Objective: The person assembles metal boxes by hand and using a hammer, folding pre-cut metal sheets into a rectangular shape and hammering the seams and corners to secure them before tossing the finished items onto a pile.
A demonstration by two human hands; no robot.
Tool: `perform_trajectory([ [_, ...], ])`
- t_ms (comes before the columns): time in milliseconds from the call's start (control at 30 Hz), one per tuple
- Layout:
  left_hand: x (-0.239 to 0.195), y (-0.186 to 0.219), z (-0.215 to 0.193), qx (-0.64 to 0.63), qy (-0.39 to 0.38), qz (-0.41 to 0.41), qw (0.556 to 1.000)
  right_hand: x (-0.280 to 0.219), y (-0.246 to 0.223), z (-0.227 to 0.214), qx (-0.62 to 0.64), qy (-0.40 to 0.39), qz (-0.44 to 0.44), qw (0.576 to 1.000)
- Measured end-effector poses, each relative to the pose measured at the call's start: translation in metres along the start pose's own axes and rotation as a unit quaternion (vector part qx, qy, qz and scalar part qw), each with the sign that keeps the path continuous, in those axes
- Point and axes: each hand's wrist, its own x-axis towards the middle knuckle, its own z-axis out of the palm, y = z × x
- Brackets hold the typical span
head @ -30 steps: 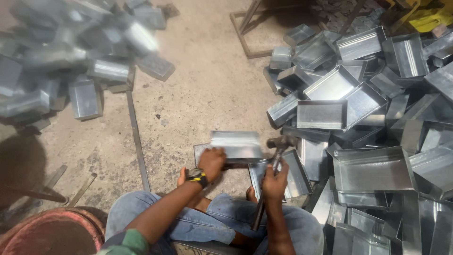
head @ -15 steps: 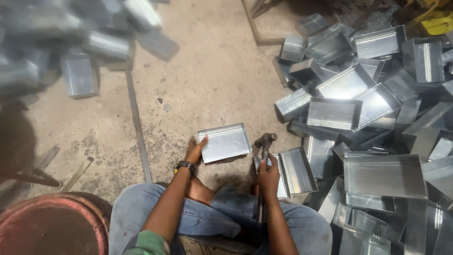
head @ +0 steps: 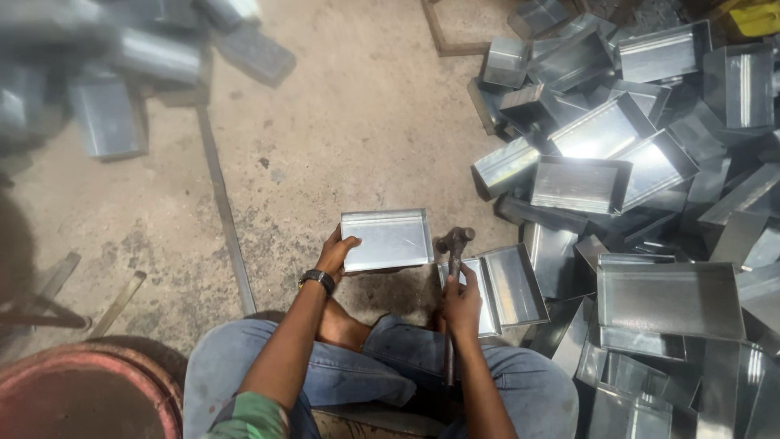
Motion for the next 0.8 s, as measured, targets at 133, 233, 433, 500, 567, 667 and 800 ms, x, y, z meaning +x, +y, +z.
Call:
perform_trajectory([
  [133,-0.015,0.013,0.022,0.395,0.235,0.131,0.878,-0.009,-0.010,0.002,-0.077,0.042,-0.091,0.992],
  [233,-0.020,0.014,0.047,0.556,0.201,0.431,0.682,-0.019,-0.025,0.000,-0.086,0.056,-0.118,0.988],
  [433,-0.018,0.018,0.079,0.656,0.085,0.351,0.663,-0.066,-0.053,-0.022,0.104,0.047,-0.198,0.974],
  [500,-0.019,0.018,0.076,0.679,0.074,0.330,0.652,-0.082,-0.051,-0.023,0.129,0.068,-0.302,0.942],
  [567,-0.011,0.036,0.078,0.688,0.086,0.328,0.642,-0.071,-0.056,-0.016,0.163,0.062,-0.277,0.945],
  [667,-0.015,0.035,0.078,0.699,0.087,0.317,0.634,-0.056,-0.051,-0.006,-0.045,0.063,-0.197,0.977],
  [800,-0.013,0.035,0.084,0.703,0.084,0.294,0.642,-0.047,-0.044,-0.008,-0.143,0.069,-0.208,0.965],
])
